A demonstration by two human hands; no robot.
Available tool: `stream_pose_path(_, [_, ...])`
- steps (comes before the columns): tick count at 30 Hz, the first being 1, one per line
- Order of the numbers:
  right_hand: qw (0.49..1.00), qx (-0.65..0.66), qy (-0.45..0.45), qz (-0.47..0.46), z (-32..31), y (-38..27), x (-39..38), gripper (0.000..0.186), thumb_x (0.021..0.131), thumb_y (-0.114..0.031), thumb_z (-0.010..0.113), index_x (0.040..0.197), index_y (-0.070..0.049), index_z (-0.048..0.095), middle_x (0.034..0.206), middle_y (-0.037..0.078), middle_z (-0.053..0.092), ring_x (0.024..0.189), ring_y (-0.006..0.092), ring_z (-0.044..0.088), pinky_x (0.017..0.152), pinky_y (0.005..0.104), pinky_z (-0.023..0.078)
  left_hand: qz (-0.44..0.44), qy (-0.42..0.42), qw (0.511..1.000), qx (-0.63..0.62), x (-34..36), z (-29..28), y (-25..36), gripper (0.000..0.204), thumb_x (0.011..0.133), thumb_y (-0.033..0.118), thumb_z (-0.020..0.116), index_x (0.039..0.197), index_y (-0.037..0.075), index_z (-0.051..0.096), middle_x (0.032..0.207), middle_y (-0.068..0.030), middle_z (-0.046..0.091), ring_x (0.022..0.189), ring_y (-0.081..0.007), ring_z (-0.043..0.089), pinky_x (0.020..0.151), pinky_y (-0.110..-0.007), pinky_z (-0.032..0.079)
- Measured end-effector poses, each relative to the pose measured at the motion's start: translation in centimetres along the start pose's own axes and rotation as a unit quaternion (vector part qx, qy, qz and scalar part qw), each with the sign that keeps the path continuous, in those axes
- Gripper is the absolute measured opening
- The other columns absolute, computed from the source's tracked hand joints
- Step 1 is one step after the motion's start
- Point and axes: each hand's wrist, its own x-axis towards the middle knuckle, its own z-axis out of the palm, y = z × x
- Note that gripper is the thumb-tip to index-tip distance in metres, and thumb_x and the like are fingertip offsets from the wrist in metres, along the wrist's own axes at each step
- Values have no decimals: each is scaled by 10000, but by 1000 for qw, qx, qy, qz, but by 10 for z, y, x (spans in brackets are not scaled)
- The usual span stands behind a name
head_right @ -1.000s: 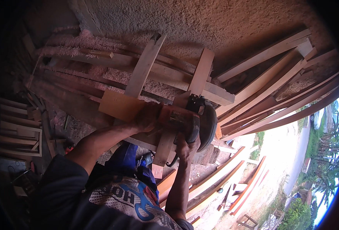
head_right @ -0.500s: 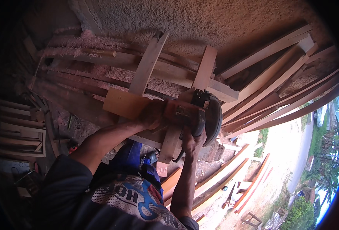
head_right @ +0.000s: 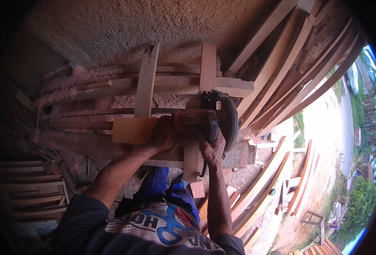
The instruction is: The person kneels on the floor and uses a hand saw to cut a long wooden plank into smaller pieces. They measure and mark the wood with a tape measure and pencil, then use a circular saw to cut additional pieces. The cut pieces are stacked against a wall.
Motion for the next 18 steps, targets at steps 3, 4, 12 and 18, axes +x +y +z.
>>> stream_pose_path(3, [1000,-9,-3,16,0,10,1,391,845,-153,781,1196,-15,676,983,118,751,913,206,712,869,369,558,-44,-17,998,36,0,7,-18,292,1015,286,595,1104,36,716,968,-250,744,889,-402,744,722,-481,569])
stream_pose_path(4, [1000,-1,-7,30,0,10,1,393,843,-167,785,1190,-15,677,975,129,751,920,211,718,872,372,558,-63,-21,996,54,-1,10,-30,296,1022,290,580,1073,32,716,939,-255,740,866,-424,739,703,-495,565])
stream_pose_path(12, [999,-48,-6,14,-2,-11,-2,432,837,-222,784,1195,-11,665,1020,198,750,987,327,747,901,415,557,34,21,982,186,-7,20,-70,335,990,328,628,931,2,679,809,-261,693,813,-500,689,669,-545,526])
stream_pose_path(18, [998,-63,5,3,-4,-15,-3,462,836,-231,780,1223,-12,654,1044,216,748,1048,366,745,926,432,554,24,-17,985,172,-5,18,-38,464,1117,388,377,1099,12,649,942,-273,718,955,-501,686,702,-516,513])
